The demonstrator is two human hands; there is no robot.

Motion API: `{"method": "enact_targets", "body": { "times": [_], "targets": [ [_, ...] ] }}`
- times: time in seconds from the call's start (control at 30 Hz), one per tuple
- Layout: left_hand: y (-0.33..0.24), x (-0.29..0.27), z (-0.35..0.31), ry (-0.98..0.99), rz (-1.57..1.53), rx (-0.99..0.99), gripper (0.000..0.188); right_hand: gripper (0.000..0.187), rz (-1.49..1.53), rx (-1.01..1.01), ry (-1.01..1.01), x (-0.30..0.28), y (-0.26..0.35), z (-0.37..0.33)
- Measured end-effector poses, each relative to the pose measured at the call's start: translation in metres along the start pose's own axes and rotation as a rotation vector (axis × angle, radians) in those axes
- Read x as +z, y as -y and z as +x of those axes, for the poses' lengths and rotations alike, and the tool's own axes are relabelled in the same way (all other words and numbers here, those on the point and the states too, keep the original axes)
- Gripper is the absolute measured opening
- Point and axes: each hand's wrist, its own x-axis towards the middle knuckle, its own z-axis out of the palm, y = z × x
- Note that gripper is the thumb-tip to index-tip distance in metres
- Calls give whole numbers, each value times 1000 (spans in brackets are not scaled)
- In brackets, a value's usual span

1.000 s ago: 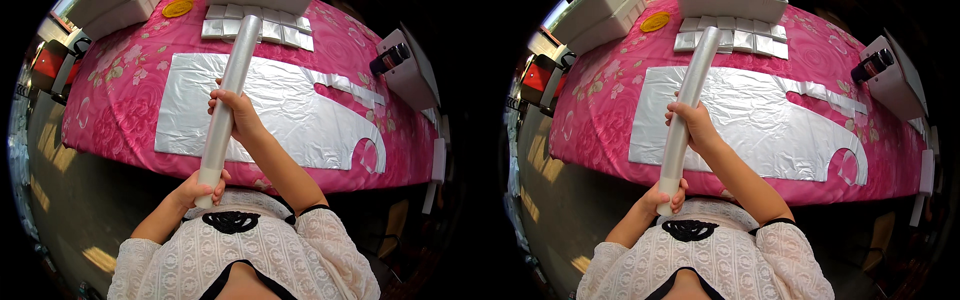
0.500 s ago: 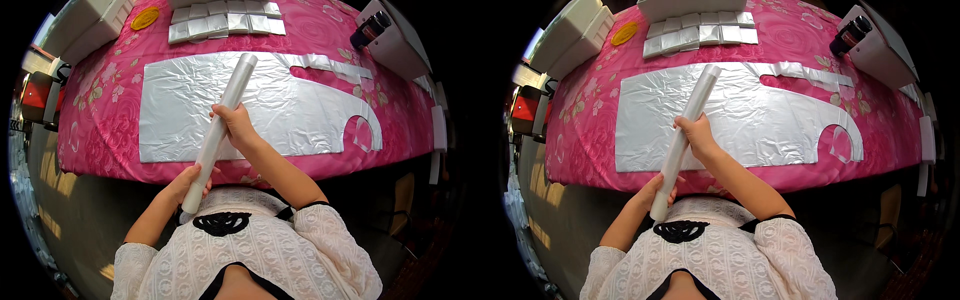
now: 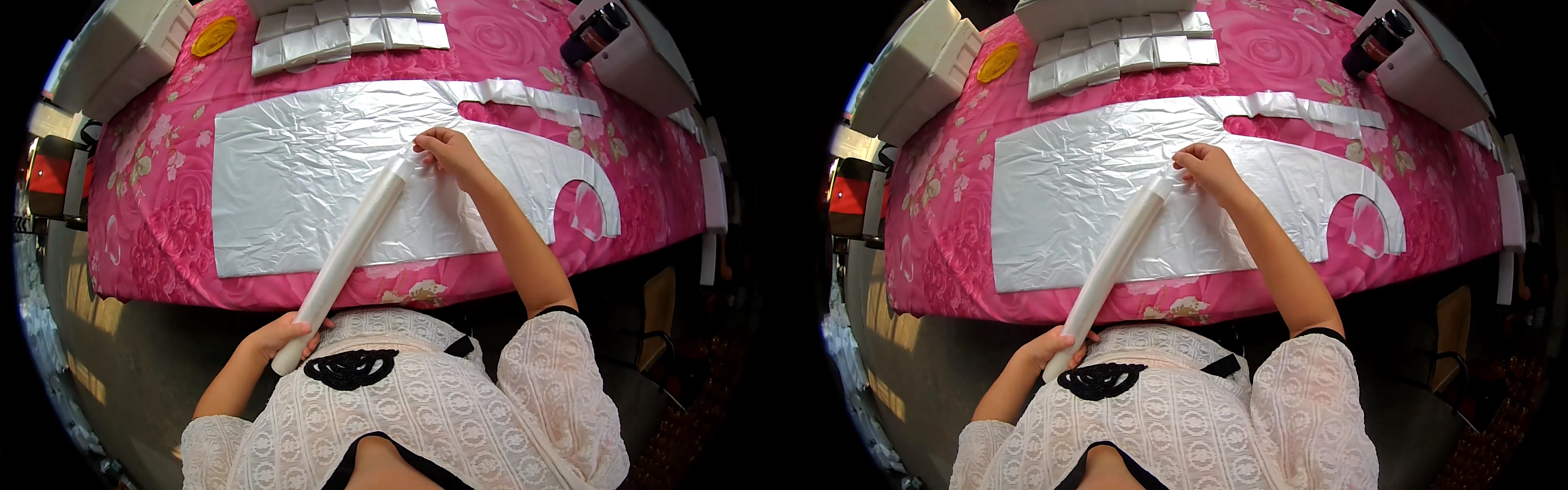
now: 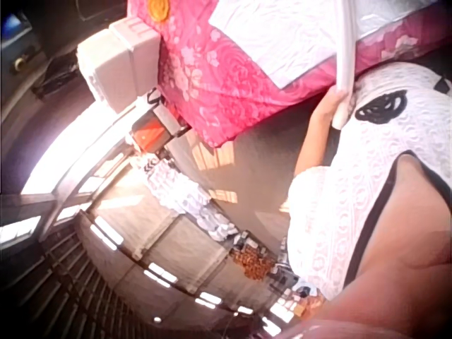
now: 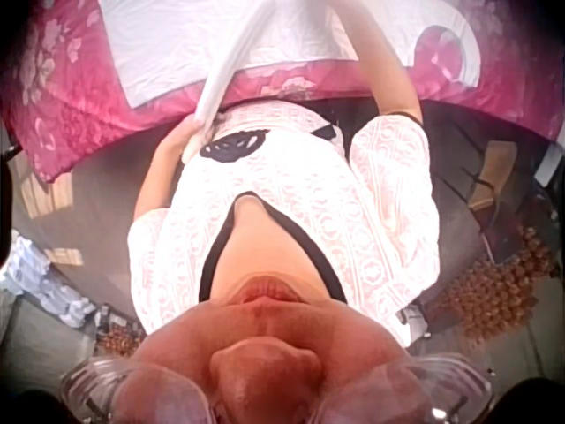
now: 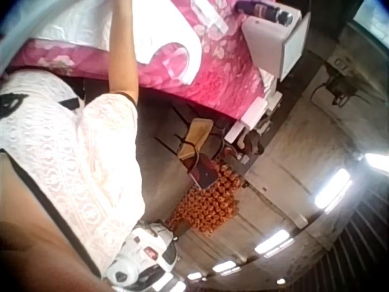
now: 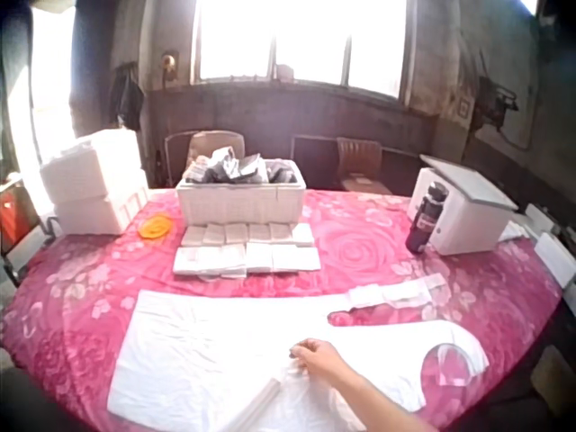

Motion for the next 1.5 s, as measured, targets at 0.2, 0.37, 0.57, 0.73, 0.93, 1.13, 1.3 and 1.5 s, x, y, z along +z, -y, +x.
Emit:
{"method": "enact_targets", "body": {
  "times": [0.2, 0.37, 0.57, 0.73, 0.93, 1.13, 1.3, 1.5],
  "targets": [
    [-4, 8, 0, -44, 16, -12, 71, 31, -144, 72, 248, 14, 7, -12],
    [-3, 4, 1, -40, 48, -10, 75, 17, -67, 89, 284, 15, 3, -11],
    [4, -14, -11, 27, 66, -20, 62, 17, -164, -73, -104, -30, -3, 11],
    [-3, -36, -55, -96, 383, -247, 52, 18, -154, -211, -477, -135, -21, 33],
    [-81, -40, -90, -194, 851, -281, 44, 19, -186, -187, -425, -144, -14, 34],
    [-175, 16, -32, -348, 1488, -197, 42, 17, -207, -220, -235, -63, 4, 47],
    [-180, 33, 38, -437, 1808, 543, 35, 20, -295, -202, -145, -41, 12, 58],
    [-129, 56, 91, -103, 1764, 1064, 34, 22, -355, -138, 9, -41, 15, 74]
  ]
}}
